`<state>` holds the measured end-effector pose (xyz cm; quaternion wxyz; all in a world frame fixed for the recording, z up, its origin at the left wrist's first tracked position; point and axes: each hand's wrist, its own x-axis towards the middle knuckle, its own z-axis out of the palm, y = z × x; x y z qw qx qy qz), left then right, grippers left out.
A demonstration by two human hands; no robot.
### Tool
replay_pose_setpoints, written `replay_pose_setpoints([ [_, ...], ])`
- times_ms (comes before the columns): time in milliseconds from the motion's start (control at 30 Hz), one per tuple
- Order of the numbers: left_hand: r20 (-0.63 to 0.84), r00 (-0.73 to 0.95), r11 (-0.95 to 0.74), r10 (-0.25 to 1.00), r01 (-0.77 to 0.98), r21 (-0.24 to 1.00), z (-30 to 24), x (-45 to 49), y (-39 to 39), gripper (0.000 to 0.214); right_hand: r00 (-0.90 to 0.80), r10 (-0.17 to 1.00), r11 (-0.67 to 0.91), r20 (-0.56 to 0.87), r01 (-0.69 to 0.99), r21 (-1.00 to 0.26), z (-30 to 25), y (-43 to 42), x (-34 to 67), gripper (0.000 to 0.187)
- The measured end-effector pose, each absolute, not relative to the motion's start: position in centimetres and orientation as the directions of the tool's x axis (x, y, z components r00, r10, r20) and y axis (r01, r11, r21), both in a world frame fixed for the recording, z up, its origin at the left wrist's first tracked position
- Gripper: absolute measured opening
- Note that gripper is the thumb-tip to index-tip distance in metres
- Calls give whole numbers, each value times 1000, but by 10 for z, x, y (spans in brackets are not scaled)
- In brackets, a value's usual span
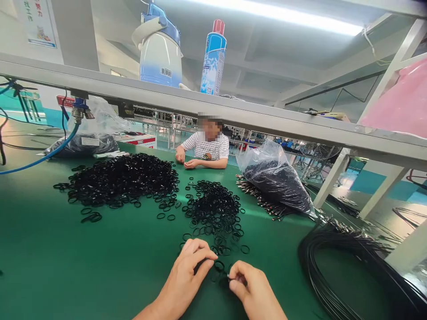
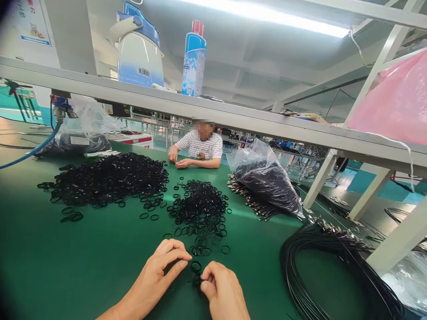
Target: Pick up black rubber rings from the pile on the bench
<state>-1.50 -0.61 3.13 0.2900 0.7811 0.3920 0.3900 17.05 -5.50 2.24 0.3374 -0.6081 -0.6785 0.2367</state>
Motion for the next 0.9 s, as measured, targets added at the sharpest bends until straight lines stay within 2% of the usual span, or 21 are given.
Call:
replay_pose_setpoints([
  [67, 350, 452, -517, 821, 327, 791, 34, -13, -10, 21, 22, 994, 89, 110, 451, -888, 18, -50, 172, 5],
  [100, 331, 484, -509, 810, 299, 807, 35, -12, -12, 22, 29, 998, 47, 60, 322, -945, 15, -48, 172, 4],
  [167, 297, 537, -486, 790, 253, 836, 36, -9, -16, 22, 9, 999, -33, -32, 105, -994, 11, -46, 169, 17],
  [267, 235, 543, -425, 806, 255, 868, 31, -5, -19, 20, 29, 998, -57, -58, -17, -998, 8, -46, 162, 30],
  [367, 154, 482, -322, 863, 289, 902, 24, -2, -18, 18, 130, 991, -4, -8, -28, -1000, 7, -47, 156, 28],
  [500, 112, 462, -259, 880, 268, 928, 22, -2, -16, 22, 166, 982, 89, 95, 42, -995, 8, -46, 155, 22],
  [667, 160, 362, -266, 918, 263, 927, 24, -8, -7, 23, 331, 943, 21, 35, 48, -999, 13, -44, 171, 27],
  [733, 154, 321, -243, 935, 260, 934, 23, -12, -2, 22, 368, 929, 2, 49, 127, -992, 13, -45, 178, 29],
  [900, 150, 345, -229, 926, 201, 952, 16, -14, 3, 24, 282, 944, 49, 169, 390, -919, 14, -49, 174, 30],
])
